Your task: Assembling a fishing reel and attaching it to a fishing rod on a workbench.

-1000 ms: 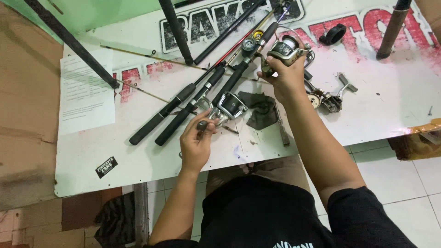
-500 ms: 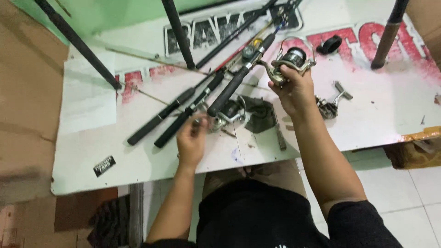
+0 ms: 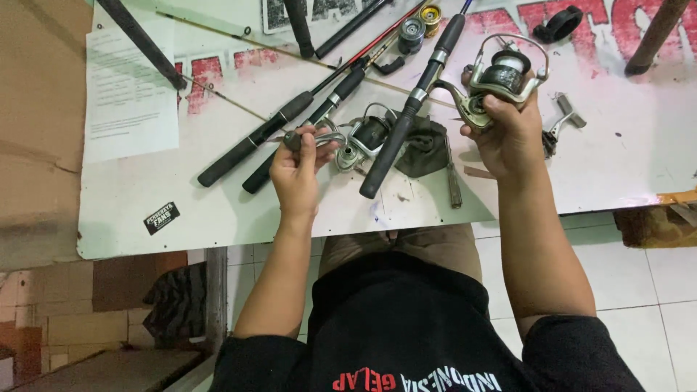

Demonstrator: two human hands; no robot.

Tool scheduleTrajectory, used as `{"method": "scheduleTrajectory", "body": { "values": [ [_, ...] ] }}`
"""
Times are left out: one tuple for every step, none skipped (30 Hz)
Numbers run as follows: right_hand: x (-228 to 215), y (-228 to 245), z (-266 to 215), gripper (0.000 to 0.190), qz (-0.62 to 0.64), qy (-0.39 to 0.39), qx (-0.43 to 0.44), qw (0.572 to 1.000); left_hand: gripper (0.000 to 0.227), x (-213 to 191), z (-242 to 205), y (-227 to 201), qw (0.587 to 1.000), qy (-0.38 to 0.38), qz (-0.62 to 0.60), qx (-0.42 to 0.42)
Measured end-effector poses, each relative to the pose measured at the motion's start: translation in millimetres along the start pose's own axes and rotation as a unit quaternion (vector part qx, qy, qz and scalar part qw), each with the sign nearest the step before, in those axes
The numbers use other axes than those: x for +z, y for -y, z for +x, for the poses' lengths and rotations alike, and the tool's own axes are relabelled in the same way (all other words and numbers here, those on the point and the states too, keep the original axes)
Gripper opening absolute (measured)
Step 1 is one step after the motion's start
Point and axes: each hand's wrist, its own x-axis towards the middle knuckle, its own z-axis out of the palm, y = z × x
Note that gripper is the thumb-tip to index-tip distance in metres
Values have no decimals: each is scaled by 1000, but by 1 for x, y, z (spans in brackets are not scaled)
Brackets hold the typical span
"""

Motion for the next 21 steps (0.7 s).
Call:
{"method": "scheduleTrajectory", "body": {
  "values": [
    [-5,-3,1,45,0,0,1,1000,26,-1,0,2,1000,-1,0,-1],
    [-11,-5,1,46,-5,6,-1,1000,26,-1,1,5,1000,-11,-20,-11],
    [-16,-7,2,48,-9,11,-3,1000,25,-1,1,7,999,-21,-40,-22],
    [-13,-6,0,48,-9,11,-3,1000,25,0,2,7,999,-21,-40,-22],
    [-10,-5,-2,48,-13,19,-7,1000,24,0,4,6,998,-26,-45,-32],
    [-7,-5,-4,48,-16,27,-10,999,24,0,5,5,997,-31,-49,-41],
    [-9,-7,-3,48,-16,28,-10,999,24,-1,4,6,998,-31,-49,-40],
    [-11,-8,-2,52,-13,46,-11,999,25,-2,5,6,997,-32,-49,-43],
    [-12,-9,0,56,-10,64,-13,998,25,-2,6,7,997,-33,-49,-46],
    [-13,-11,1,56,-9,65,-13,998,25,-4,6,7,997,-32,-49,-44],
    [-13,-12,1,57,-8,70,-14,997,25,-6,7,8,998,-35,-39,-43],
    [-14,-13,1,59,-8,74,-13,997,25,-8,7,9,998,-37,-29,-43],
    [-15,-14,1,59,-8,74,-13,997,25,-8,7,9,998,-37,-29,-44],
    [-16,-15,2,60,-12,78,-13,997,25,-8,7,9,998,-35,-27,-43],
    [-16,-16,2,60,-15,81,-13,996,24,-8,6,9,998,-34,-25,-43],
    [-11,-14,0,60,-15,82,-13,996,24,-7,6,9,998,-34,-25,-42],
    [-6,-12,-2,60,-12,83,-14,996,24,-6,7,9,998,-31,-25,-44],
    [-1,-10,-4,59,-10,83,-17,996,24,-5,7,9,998,-28,-26,-45],
    [-2,-10,-3,59,-10,83,-17,996,24,-4,8,10,998,-28,-27,-45],
    [-2,-10,-3,58,-12,89,-15,996,23,-5,9,11,999,-15,-18,-38],
    [-3,-10,-3,57,-13,95,-13,995,22,-5,9,12,999,-3,-10,-32]
  ]
}}
